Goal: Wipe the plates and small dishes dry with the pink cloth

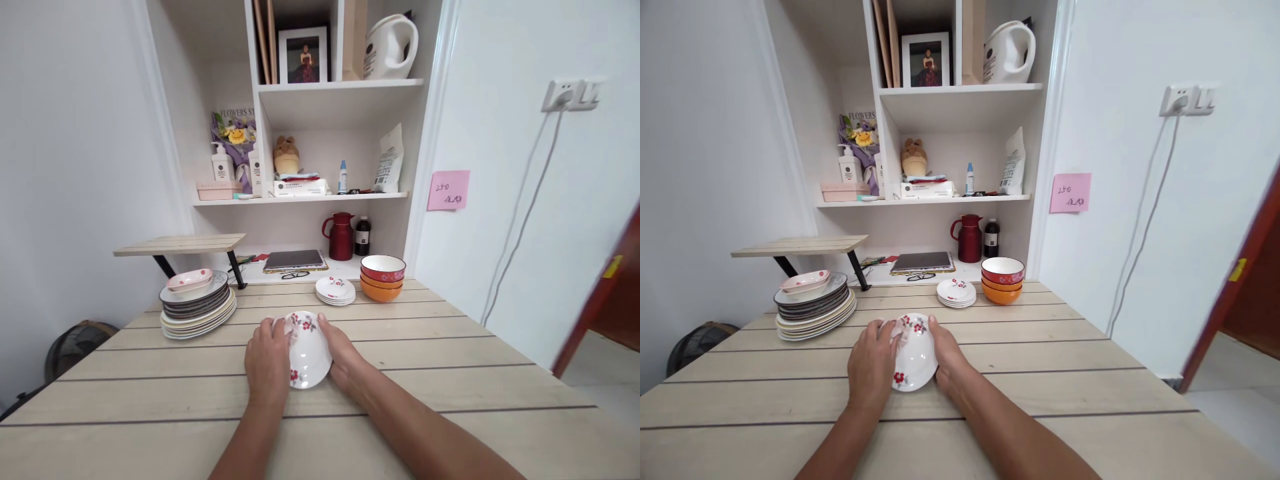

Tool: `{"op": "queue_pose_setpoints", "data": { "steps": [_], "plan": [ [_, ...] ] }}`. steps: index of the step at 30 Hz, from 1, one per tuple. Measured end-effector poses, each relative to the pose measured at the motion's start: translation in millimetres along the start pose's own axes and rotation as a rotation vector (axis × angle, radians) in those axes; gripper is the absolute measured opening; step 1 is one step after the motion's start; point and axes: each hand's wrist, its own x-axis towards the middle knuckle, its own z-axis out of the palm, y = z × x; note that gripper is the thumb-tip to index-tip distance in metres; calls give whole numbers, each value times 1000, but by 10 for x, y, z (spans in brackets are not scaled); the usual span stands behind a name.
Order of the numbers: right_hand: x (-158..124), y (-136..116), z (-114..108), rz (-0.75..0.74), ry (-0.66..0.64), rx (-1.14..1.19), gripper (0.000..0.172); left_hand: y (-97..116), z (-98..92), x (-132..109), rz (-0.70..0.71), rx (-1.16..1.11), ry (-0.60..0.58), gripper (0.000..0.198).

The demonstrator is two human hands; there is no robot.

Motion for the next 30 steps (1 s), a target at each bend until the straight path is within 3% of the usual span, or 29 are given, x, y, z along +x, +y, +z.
{"op": "queue_pose_setpoints", "data": {
  "steps": [5, 12, 17, 22, 26, 30],
  "plan": [
    [132, -120, -114, 2, 139, 83, 39, 33, 34, -37, 77, -96, -16, 27],
    [150, -164, -213, 29, 37, 45, 43, 190, 116, -121, 304, -183, 20, 24],
    [40, -27, -137, 29, -40, -89, 40, 195, 124, -122, 277, -176, 10, 26],
    [15, 46, -69, 0, -65, -75, 37, 95, 113, -44, 102, -124, 41, 30],
    [50, 18, -67, 22, 18, -15, 41, 19, 85, -17, 46, -93, 28, 29],
    [105, -36, -99, 49, 110, 52, 42, 51, 72, -63, 133, -132, 47, 28]
  ]
}}
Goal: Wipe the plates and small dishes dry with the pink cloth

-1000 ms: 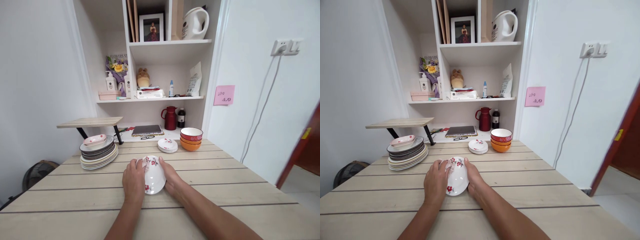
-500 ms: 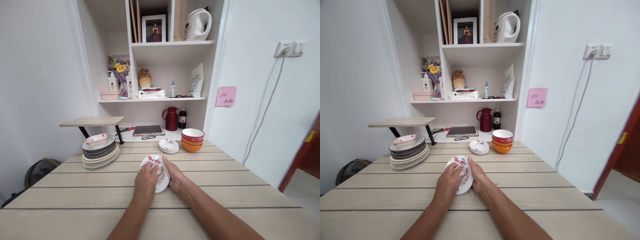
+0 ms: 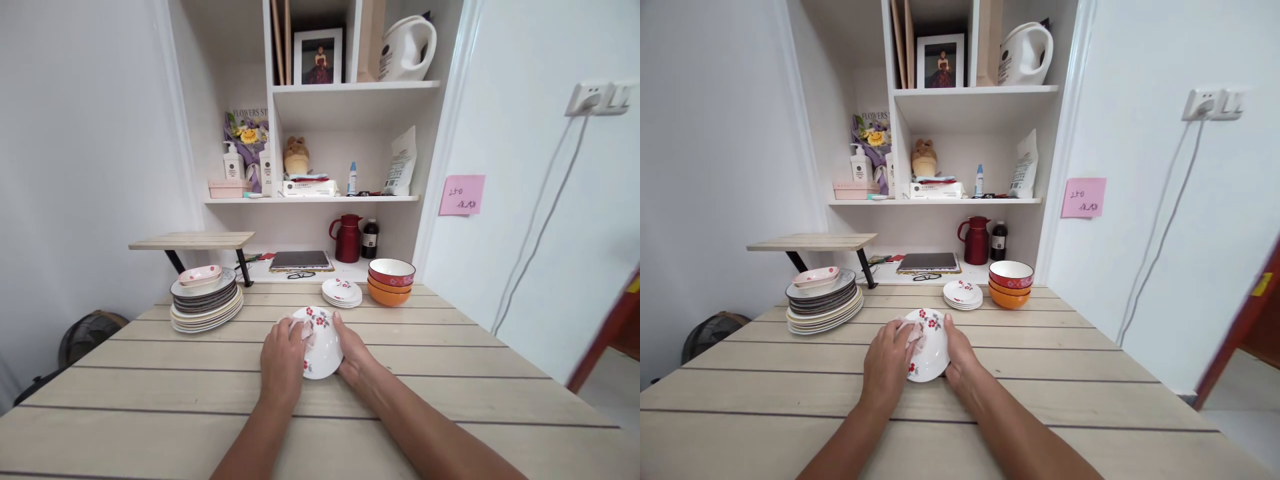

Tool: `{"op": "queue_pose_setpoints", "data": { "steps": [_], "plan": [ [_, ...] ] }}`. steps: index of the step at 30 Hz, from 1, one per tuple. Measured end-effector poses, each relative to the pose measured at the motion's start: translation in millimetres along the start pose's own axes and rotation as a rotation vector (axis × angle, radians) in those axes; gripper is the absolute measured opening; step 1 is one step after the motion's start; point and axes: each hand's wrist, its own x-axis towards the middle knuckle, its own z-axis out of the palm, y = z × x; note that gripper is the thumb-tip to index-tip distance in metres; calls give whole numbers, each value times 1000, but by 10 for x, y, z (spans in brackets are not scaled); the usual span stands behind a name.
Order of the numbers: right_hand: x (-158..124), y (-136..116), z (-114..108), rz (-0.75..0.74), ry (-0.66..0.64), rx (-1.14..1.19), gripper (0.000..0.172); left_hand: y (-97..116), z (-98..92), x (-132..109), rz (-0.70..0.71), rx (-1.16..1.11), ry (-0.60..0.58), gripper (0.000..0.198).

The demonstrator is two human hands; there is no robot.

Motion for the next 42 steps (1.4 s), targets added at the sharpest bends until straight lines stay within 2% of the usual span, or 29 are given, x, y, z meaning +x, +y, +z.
{"op": "queue_pose_setpoints", "data": {
  "steps": [7, 10, 15, 18, 20, 25, 33, 37, 42],
  "plan": [
    [36, -74, -73, -6, -34, 1, 46, 174, 82, -61, 244, -128, 6, 30],
    [-21, -21, -51, 14, -94, -84, 47, 174, 94, -62, 218, -135, 7, 31],
    [-104, 94, 28, -42, -154, -143, 42, 88, 25, 1, 37, -96, -2, 31],
    [-93, 99, 48, -48, -134, -112, 41, 15, -16, 41, -70, -24, -1, 32],
    [-66, 75, 46, -36, -88, -70, 42, -25, -32, 47, -88, -5, -10, 31],
    [38, -32, -24, -11, 0, 33, 45, -19, -49, 5, 1, -59, -22, 28],
    [96, -151, -132, -61, -18, 74, 47, 154, -22, -49, 191, -147, -94, 36],
    [9, -58, -66, -22, -32, -75, 45, 171, 4, -66, 206, -147, -133, 39],
    [-60, 58, -17, -62, -112, -158, 40, 142, 38, -19, 156, -116, -88, 41]
  ]
}}
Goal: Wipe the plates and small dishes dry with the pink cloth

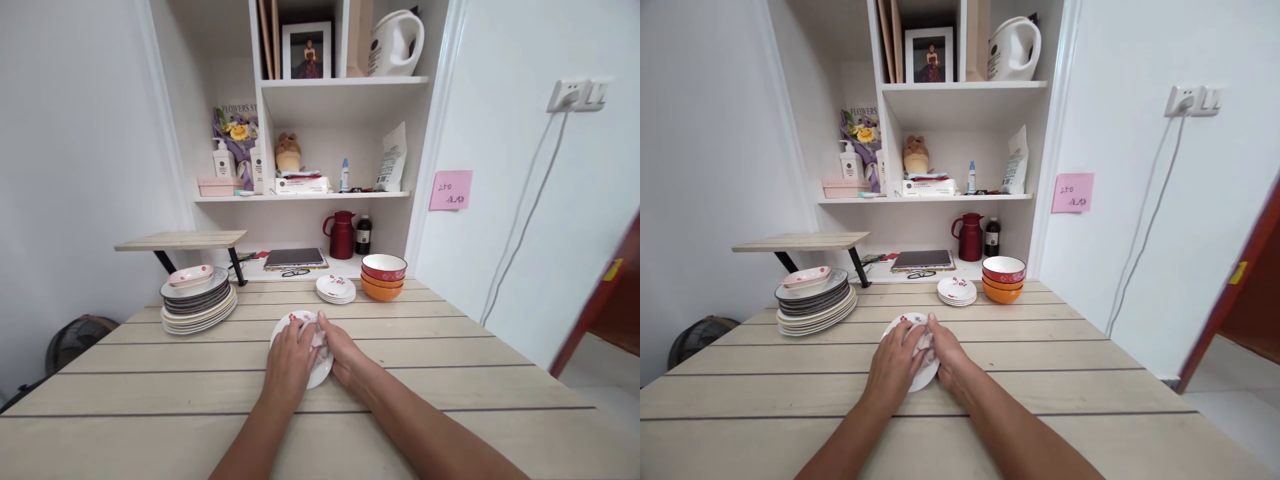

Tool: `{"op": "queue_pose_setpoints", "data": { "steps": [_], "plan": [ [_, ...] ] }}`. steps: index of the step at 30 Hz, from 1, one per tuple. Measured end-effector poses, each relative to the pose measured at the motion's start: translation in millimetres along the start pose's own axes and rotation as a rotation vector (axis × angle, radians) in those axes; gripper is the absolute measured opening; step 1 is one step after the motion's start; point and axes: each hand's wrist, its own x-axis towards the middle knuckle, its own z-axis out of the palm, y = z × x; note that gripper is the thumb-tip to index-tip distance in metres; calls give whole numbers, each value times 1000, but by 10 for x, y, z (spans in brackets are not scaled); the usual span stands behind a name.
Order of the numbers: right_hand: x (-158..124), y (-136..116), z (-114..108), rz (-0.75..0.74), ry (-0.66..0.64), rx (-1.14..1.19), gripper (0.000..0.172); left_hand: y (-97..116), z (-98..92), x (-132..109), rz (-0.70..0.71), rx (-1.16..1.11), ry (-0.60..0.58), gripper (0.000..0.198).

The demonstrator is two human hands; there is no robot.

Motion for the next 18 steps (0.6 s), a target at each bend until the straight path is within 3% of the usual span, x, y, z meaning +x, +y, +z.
{"op": "queue_pose_setpoints", "data": {
  "steps": [5, 8, 14, 18],
  "plan": [
    [-41, -4, 47, -13, -22, -21, 38, -148, -31, 69, -265, 87, 45, 40],
    [-46, -21, 78, -7, 26, 15, 39, -227, -50, 46, -330, 89, 33, 41],
    [51, -78, -9, 17, 127, 164, 44, -121, -50, -2, -214, 2, 21, 43],
    [95, -112, -98, 37, 107, 194, 45, 22, 3, -25, -83, -44, -17, 55]
  ]
}}
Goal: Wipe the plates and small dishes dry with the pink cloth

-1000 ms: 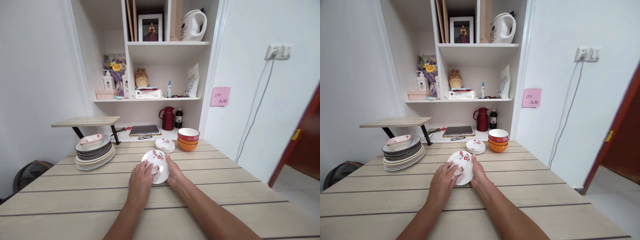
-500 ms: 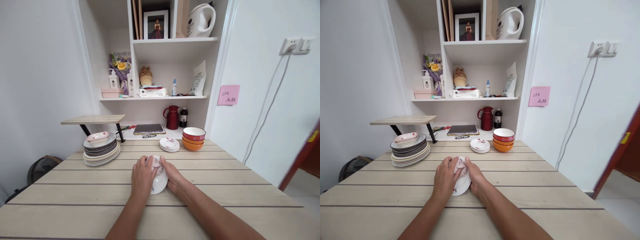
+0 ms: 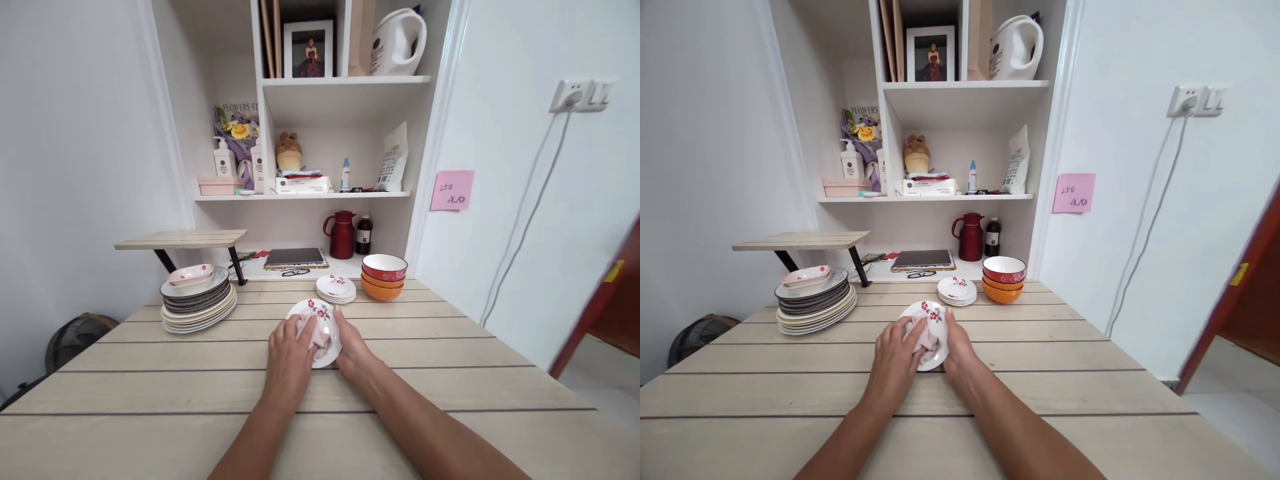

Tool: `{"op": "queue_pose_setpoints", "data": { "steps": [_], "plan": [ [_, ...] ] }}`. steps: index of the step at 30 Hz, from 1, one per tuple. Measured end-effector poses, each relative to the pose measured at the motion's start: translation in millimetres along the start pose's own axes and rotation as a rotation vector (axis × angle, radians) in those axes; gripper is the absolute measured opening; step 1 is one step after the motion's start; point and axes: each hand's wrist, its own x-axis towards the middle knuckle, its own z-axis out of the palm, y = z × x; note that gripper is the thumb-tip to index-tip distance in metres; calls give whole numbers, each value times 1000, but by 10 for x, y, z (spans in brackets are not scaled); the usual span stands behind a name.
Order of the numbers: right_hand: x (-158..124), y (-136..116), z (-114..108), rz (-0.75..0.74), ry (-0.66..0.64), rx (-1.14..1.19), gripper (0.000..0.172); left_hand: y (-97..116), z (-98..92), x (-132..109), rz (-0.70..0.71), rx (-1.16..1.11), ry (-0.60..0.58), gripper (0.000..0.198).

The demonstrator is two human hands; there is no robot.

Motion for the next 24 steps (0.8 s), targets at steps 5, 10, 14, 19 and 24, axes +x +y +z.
{"op": "queue_pose_setpoints", "data": {
  "steps": [5, 10, 14, 19, 24],
  "plan": [
    [4, 23, -19, 74, -37, -109, 50, 38, 94, -58, 203, -28, -49, 67],
    [-5, 20, 8, 59, 12, -74, 48, 19, -24, -16, 103, 5, 88, 74],
    [-10, -42, 30, 46, 5, 67, 46, -20, -165, 29, -55, 39, 235, 61],
    [-27, -62, 51, -3, 44, 60, 45, -50, -125, 30, -100, -146, 26, 38],
    [-57, -18, 65, -64, 39, -25, 42, -36, 3, 1, -55, -316, -148, 55]
  ]
}}
